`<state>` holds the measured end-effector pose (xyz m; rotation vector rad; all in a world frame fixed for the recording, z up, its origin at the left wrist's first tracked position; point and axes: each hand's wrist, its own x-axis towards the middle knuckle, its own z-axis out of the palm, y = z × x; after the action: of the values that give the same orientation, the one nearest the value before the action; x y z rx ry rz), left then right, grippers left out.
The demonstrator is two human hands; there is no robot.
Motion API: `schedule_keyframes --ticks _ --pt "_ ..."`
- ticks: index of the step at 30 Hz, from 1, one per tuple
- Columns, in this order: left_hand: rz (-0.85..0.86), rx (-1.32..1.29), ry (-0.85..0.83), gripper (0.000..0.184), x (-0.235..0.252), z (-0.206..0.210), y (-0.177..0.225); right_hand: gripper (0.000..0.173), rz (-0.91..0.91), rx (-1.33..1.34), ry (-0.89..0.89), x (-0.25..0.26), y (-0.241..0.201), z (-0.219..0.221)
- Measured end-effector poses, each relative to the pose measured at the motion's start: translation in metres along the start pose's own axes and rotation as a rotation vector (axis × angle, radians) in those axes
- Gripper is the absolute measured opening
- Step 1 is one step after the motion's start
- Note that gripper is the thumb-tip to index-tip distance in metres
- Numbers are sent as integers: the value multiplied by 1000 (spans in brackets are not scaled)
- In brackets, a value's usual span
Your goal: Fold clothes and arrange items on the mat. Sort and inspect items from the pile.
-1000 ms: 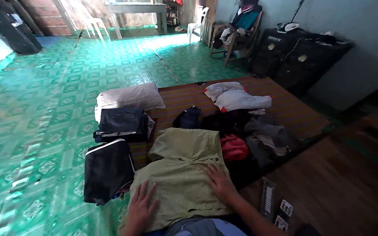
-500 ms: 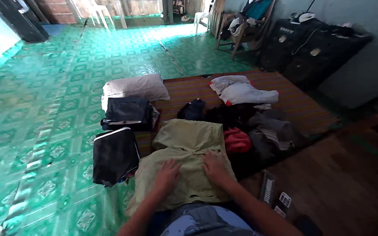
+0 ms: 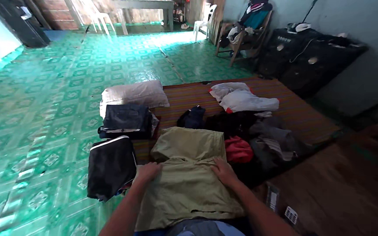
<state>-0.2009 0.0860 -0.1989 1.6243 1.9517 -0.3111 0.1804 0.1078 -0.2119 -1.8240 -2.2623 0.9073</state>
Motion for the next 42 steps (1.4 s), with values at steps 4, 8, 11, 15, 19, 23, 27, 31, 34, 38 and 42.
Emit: schedule_keyframes --ticks 4,8,11,15,19,23,27,31,34,38,42 --pt "-219 -320 6 52 52 -16 -17 53 156 360 147 29 -1 -17" --pt "-320 -608 88 46 99 -7 -29 59 489 492 223 66 15 -20" --pt "-343 -829 68 44 109 1 -34 67 604 507 136 75 14 -25" --pt "-271 -795 55 47 123 8 -38 66 595 443 18 79 7 -28" --pt "-108 -1004 246 41 130 14 -45 63 577 466 60 81 4 -24" --pt "78 -1335 371 36 119 15 -39 85 627 530 205 84 2 -16" --pt "112 -1296 435 38 122 15 -42 88 642 443 163 84 -4 -19" --pt "-153 -688 472 43 127 9 -58 81 640 332 131 88 3 -15" --pt "-267 -570 412 44 124 5 -59 76 649 309 128 88 5 -15" --pt "-268 -602 323 66 134 16 -63 80 650 308 115 86 6 -15" --pt "-393 -858 204 74 116 17 -57 80 625 321 102 87 9 -13"
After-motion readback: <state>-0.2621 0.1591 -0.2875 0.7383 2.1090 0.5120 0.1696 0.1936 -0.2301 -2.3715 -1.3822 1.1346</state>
